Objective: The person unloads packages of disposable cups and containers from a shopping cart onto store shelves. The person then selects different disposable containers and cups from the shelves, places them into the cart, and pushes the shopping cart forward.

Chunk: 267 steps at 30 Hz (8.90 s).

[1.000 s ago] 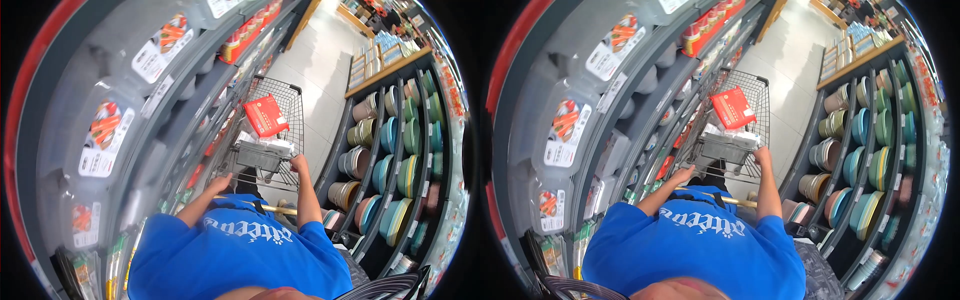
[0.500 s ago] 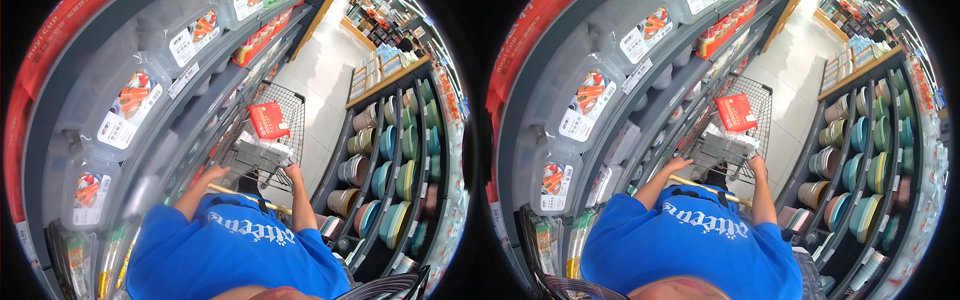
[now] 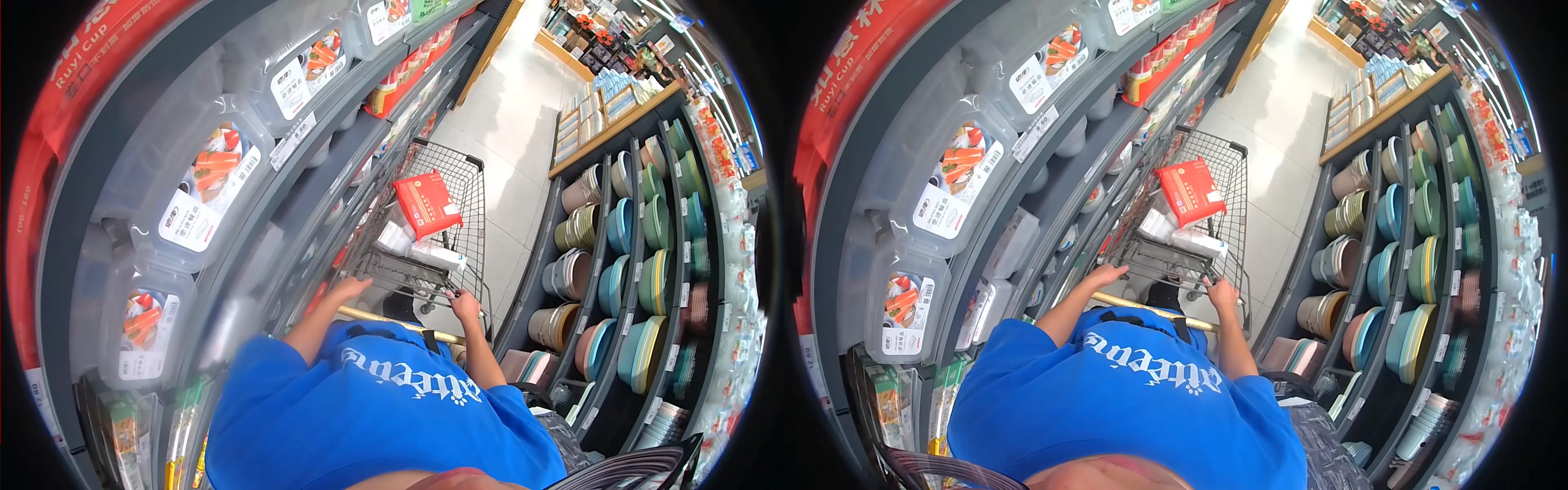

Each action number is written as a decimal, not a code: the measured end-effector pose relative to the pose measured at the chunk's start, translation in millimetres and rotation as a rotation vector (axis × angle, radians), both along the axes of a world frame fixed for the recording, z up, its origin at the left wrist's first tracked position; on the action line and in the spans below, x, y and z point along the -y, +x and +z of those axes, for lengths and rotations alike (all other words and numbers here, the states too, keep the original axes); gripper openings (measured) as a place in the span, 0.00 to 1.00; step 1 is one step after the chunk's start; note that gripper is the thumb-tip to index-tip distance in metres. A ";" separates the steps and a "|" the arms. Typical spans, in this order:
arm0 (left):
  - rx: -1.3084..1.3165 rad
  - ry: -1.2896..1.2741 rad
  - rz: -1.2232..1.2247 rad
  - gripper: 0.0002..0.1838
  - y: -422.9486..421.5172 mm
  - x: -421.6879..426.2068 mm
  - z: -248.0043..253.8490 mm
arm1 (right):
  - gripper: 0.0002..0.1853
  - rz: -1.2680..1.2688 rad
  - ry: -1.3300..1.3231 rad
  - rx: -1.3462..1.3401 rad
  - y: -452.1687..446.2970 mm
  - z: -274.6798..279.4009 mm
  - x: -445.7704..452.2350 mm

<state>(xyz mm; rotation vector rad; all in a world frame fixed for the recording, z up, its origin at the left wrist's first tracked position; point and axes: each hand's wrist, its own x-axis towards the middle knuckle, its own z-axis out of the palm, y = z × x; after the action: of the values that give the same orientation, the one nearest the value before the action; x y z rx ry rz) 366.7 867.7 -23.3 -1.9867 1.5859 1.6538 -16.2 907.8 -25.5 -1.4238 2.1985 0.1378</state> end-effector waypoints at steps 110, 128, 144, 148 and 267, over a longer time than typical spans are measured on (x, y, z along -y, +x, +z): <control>-1.403 -0.285 0.275 0.45 -17.0 20.8 317.9 | 0.45 -0.572 -0.365 2.044 90.2 197.6 61.6; 0.378 -0.586 -0.040 0.33 25.1 -20.0 80.3 | 0.45 -1.496 -0.308 1.805 27.8 88.7 62.0; 0.381 -0.710 0.046 0.22 19.2 -6.8 85.1 | 0.44 -1.086 -0.233 1.555 0.5 -9.2 118.2; 0.371 -0.699 0.066 0.21 20.3 0.2 84.8 | 0.23 -0.933 -0.359 1.290 5.5 -9.9 85.2; -0.107 -0.383 0.649 0.16 -25.8 36.2 -15.2 | 0.13 -0.903 -0.489 0.810 -142.6 21.8 -32.5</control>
<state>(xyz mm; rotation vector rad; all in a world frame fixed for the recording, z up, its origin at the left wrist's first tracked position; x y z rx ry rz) 340.9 831.6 -38.5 -2.8936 1.4652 1.7616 -158.8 940.3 -3.7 -0.3871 1.9590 -1.1315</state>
